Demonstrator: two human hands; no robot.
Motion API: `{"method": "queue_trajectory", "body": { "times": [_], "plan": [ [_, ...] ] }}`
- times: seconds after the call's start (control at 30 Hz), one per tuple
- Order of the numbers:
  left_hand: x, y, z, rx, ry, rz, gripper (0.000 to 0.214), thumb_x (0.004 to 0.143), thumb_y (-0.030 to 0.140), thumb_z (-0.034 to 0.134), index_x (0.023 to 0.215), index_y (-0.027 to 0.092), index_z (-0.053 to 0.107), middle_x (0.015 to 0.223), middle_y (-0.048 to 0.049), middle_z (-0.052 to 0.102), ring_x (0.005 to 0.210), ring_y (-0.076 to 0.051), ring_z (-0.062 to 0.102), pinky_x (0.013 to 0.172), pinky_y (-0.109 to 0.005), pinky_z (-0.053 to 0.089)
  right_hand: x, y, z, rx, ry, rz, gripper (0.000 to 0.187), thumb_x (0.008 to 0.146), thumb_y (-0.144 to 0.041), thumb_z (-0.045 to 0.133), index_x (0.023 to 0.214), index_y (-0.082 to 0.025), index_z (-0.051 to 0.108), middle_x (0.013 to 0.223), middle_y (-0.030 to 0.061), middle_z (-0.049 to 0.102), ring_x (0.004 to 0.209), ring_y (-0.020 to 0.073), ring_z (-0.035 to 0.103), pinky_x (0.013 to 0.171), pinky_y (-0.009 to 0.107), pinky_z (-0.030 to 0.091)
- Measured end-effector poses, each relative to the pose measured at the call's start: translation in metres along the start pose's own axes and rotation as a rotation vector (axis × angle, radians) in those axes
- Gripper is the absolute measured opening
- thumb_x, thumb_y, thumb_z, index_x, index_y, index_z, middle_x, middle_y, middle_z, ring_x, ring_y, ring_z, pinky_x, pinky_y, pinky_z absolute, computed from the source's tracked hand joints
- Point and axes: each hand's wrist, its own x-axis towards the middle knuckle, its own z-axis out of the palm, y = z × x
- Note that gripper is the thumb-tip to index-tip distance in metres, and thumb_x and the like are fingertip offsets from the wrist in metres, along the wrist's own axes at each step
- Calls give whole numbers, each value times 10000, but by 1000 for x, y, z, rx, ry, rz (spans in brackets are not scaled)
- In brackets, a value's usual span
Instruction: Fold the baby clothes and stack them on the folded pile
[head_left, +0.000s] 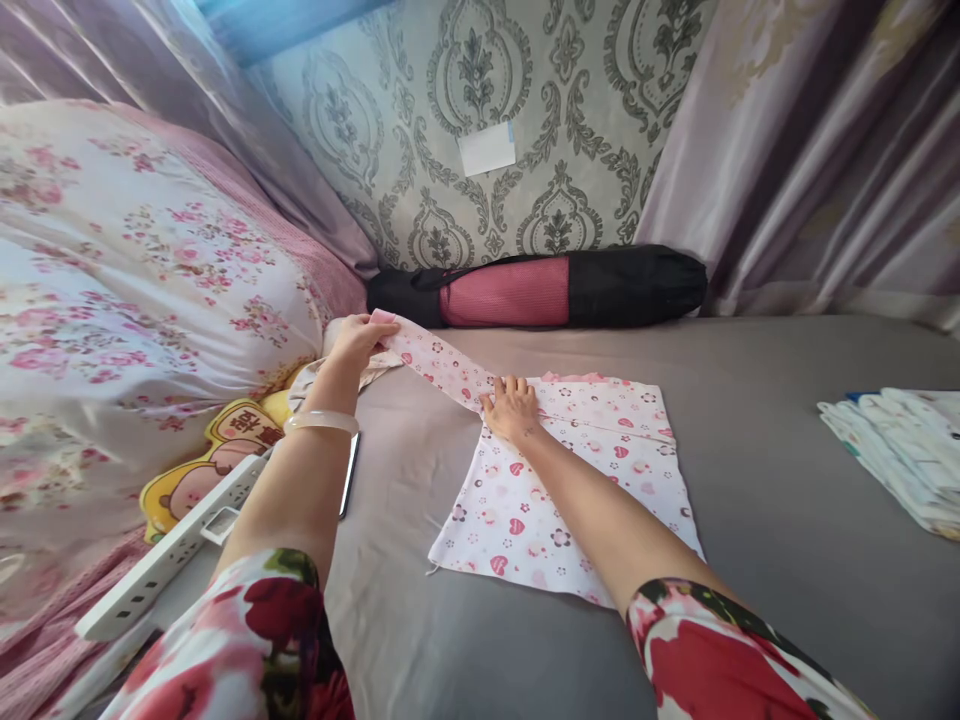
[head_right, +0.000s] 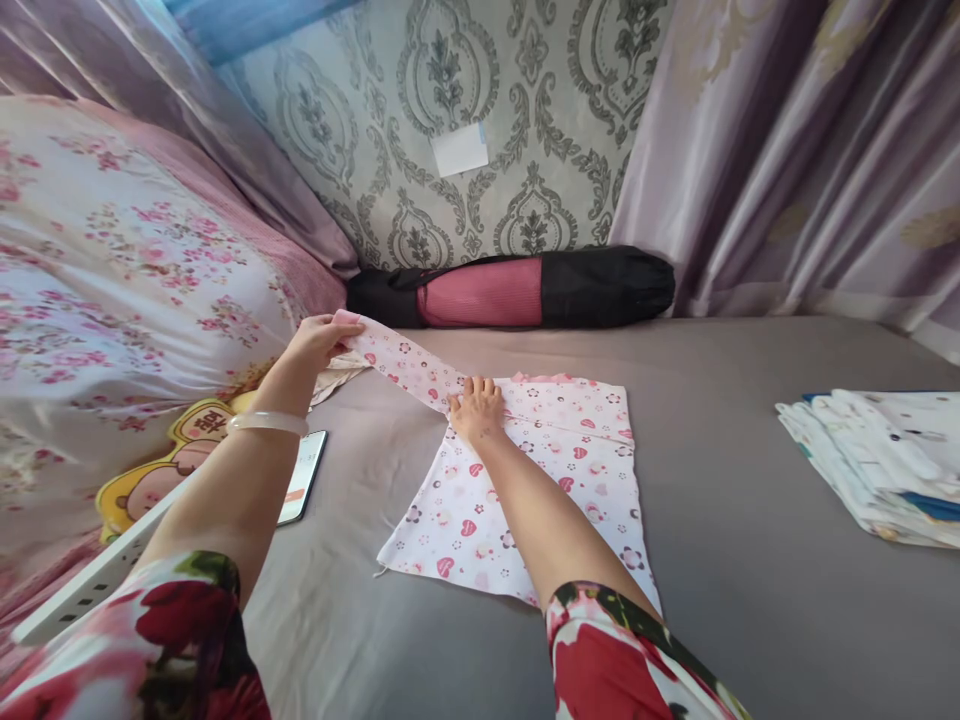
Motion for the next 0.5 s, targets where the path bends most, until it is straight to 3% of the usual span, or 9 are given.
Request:
{"method": "queue_trajectory", "body": {
  "times": [0.13,0.23,0.3,0.4,0.5],
  "plan": [
    [-16,29,27,-102,2,-15,189,641,200,744,750,151,597,631,-16,602,612,-150,604,595,-263,523,9,-1,-7,105,-67,33,481,933,-431,477,1303,-136,563,1267,169,533,1176,313,437,1005,433,313],
    [-33,42,54,-128,-14,12,158,716,252,699,734,152,578,598,-5,579,607,-137,598,599,-247,516,17,8,-16,527,-122,126,336,873,-334,592,1160,-168,649,1256,153,573,1234,307,441,1051,442,303],
    [-46,47,73,-178,-44,33,166,751,281,670,736,150,570,592,-1,573,599,-125,591,597,-238,513,19,19,-25,808,-123,189,278,893,-284,563,1136,-180,649,1230,122,612,1212,255,492,1045,399,342],
    [-66,47,103,-234,-102,47,197,758,313,666,718,150,564,603,2,575,566,-116,573,584,-249,504,11,43,-39,996,-80,275,306,972,-272,398,1183,-174,596,1198,99,642,1062,167,602,928,307,462],
    [-85,40,137,-255,-133,77,213,776,333,650,699,159,555,611,10,554,536,-106,544,564,-253,490,-7,74,-51,1441,-23,496,248,975,-269,389,1047,-166,603,1058,96,684,869,138,660,800,267,531]
  ]
}}
